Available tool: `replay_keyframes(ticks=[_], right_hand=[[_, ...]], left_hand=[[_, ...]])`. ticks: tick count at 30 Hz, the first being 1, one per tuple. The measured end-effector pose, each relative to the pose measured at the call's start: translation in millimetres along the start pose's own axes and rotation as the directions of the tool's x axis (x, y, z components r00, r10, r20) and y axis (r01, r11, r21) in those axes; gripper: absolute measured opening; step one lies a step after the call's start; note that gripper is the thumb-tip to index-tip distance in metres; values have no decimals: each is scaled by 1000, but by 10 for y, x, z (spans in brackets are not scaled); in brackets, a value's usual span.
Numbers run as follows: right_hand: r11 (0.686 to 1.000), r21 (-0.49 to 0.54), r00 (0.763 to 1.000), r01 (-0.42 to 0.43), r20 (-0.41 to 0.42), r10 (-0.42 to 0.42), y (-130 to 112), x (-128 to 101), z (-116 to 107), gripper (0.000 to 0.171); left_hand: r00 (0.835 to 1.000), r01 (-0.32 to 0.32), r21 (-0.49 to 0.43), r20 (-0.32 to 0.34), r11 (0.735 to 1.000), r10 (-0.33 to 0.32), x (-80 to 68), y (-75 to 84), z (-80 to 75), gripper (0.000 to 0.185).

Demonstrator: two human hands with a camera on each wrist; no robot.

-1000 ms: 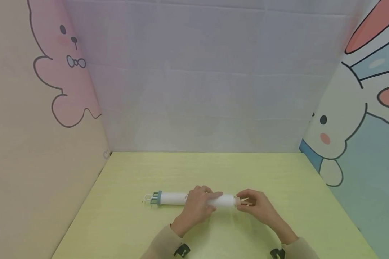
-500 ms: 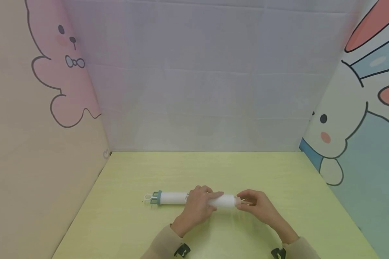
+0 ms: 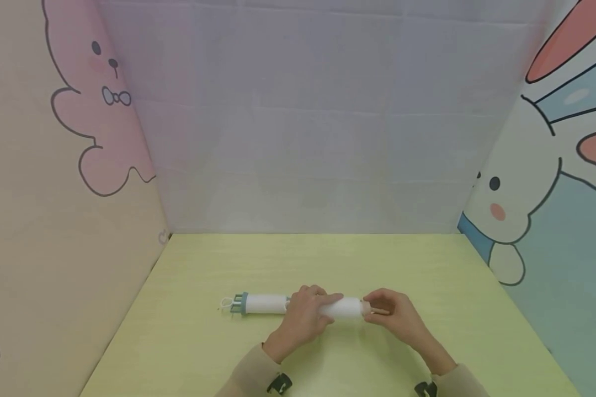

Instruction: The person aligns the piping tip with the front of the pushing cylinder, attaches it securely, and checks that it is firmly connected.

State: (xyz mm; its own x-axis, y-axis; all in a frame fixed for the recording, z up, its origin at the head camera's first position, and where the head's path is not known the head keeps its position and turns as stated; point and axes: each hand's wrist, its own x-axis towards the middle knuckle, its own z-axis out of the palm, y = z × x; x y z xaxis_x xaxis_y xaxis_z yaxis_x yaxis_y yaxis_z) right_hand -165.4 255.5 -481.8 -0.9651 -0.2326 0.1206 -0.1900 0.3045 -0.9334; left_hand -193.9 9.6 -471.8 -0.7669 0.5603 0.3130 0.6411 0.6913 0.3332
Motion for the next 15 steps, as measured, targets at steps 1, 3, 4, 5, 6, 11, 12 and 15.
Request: replay_keyframes(ticks=[1,3,4,5,6,11,12,15], right_hand=[[1000,-3,1000,7,-6,-7,3,2,2,31],[1000,-11,1000,23,-19,-23,12,6,5,30],[999,-15,999,30,-24,-30,16,8,5,30],[999,-11,999,35,-25,-35,17,8,5,30],[999,-10,999,38,-24,-38,18,9,6,29],[1000,-10,1000,16,-13,-17,-17,9,8,29],[1000,-18,1000,12,-9,-12,-26,8,8,29],[999,-44,1000,-6,-7,5,-49,8,3,28]], left_hand=[[1000,0,-1,0,1000,0,3,0,-1,53],[1000,-3,-3,1,1000,3,8,-3,0,53],[1000,-3,-4,2,1000,3,9,-3,0,53],[1000,-3,-6,4,1000,3,12,-5,0,53],[1000,-4,-8,4,1000,4,14,-6,-1,53],[1000,-1,-18,12,1000,2,21,-4,-10,51],[1000,-2,-16,13,1000,2,23,-1,-15,51],[1000,-4,-2,14,1000,4,31,1,-25,51]])
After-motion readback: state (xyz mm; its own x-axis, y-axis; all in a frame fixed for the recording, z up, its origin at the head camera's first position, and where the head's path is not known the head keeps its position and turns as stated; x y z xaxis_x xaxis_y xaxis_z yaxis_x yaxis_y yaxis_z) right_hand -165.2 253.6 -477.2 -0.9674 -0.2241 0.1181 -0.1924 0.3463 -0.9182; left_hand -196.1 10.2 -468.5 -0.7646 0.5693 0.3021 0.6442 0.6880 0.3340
